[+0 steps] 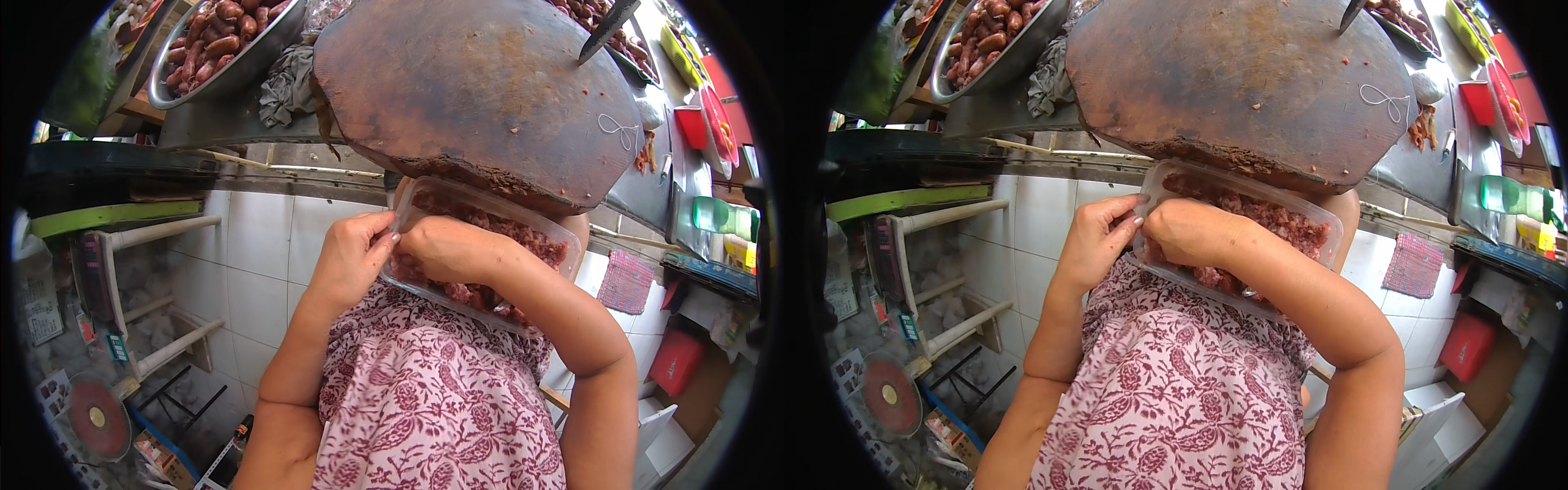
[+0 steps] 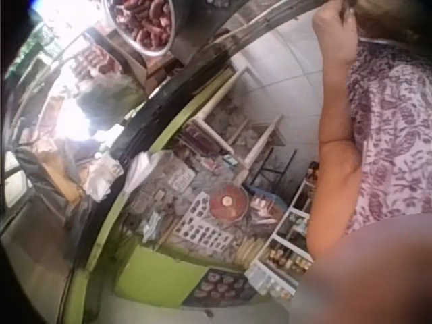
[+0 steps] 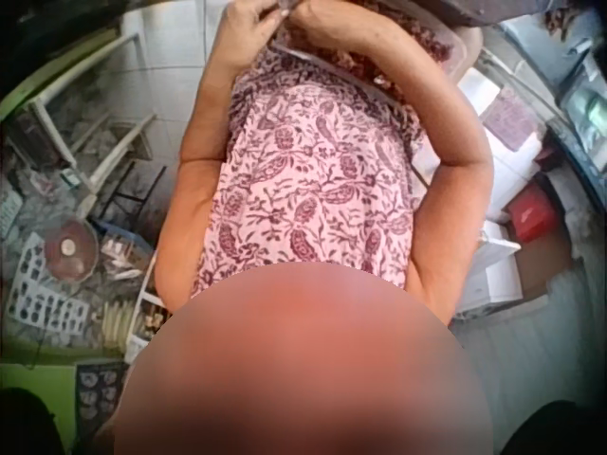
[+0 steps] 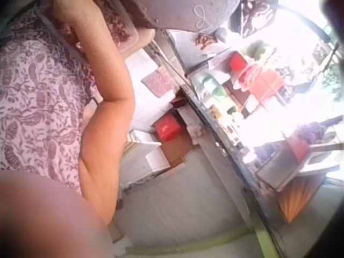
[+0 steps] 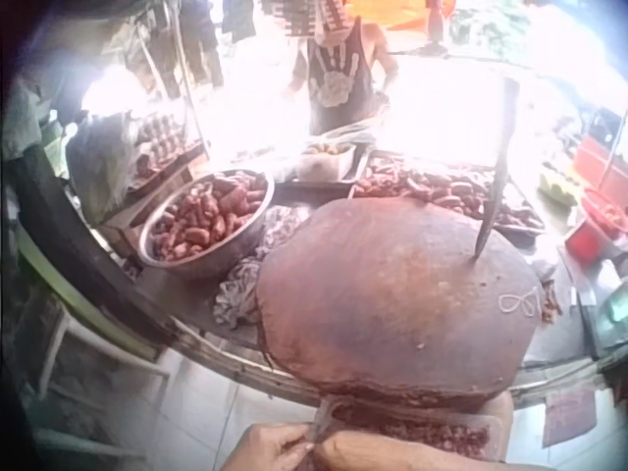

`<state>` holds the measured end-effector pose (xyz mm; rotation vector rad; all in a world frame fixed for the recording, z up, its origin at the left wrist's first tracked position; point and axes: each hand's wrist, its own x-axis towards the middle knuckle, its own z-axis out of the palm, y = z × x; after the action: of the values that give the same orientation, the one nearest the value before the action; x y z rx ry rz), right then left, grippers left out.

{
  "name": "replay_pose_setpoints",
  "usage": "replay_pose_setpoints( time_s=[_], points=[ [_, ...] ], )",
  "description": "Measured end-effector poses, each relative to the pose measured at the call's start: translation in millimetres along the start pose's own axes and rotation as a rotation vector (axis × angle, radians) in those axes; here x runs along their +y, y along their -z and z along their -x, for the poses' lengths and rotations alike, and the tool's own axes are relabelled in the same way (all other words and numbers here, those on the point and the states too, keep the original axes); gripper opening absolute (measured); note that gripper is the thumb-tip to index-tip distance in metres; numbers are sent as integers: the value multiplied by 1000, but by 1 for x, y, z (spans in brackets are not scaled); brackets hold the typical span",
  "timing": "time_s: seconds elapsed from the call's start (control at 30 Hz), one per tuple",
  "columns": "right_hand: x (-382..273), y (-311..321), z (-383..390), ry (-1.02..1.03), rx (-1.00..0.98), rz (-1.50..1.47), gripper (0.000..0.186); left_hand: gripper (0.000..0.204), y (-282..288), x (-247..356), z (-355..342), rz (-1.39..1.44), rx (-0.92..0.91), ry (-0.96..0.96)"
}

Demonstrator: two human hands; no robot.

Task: The person fills a sausage casing with ground meat using a spoon, then ties off sections of the filled casing with string to form individual sausages. The person places the finished sausages on a tray.

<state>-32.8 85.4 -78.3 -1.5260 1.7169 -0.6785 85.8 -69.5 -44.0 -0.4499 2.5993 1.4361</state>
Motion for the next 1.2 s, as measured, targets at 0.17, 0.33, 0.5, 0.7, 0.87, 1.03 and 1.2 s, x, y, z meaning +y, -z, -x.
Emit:
replay_pose_setpoints(
  time_s=[0.17, 0.33, 0.5, 0.7, 0.87, 1.03, 1.2],
  points=[
    [-12, 1, 7, -130, -221, -23, 13, 24, -7, -10, -3, 151, 136, -129],
    [-41, 9, 48, 20, -60, 196, 21, 26, 3, -13, 0, 141, 54, -102],
    [-46, 5, 83, 34, 101, 163, 21, 30, 6, -12, -1, 179, -40, -27],
    [-41, 15, 105, -20, 155, -23, 26, 31, 6, -9, 0, 101, -17, -60],
    [-33, 16, 115, -54, 191, -73, 30, 28, 1, -5, 3, 96, 28, -53],
    [-33, 24, 124, -55, 148, -59, 32, 29, -1, -4, 5, 32, 44, -92],
    [-41, 40, 107, -148, 177, -104, 28, 34, -1, -4, 5, 160, -38, 13]
  ],
)
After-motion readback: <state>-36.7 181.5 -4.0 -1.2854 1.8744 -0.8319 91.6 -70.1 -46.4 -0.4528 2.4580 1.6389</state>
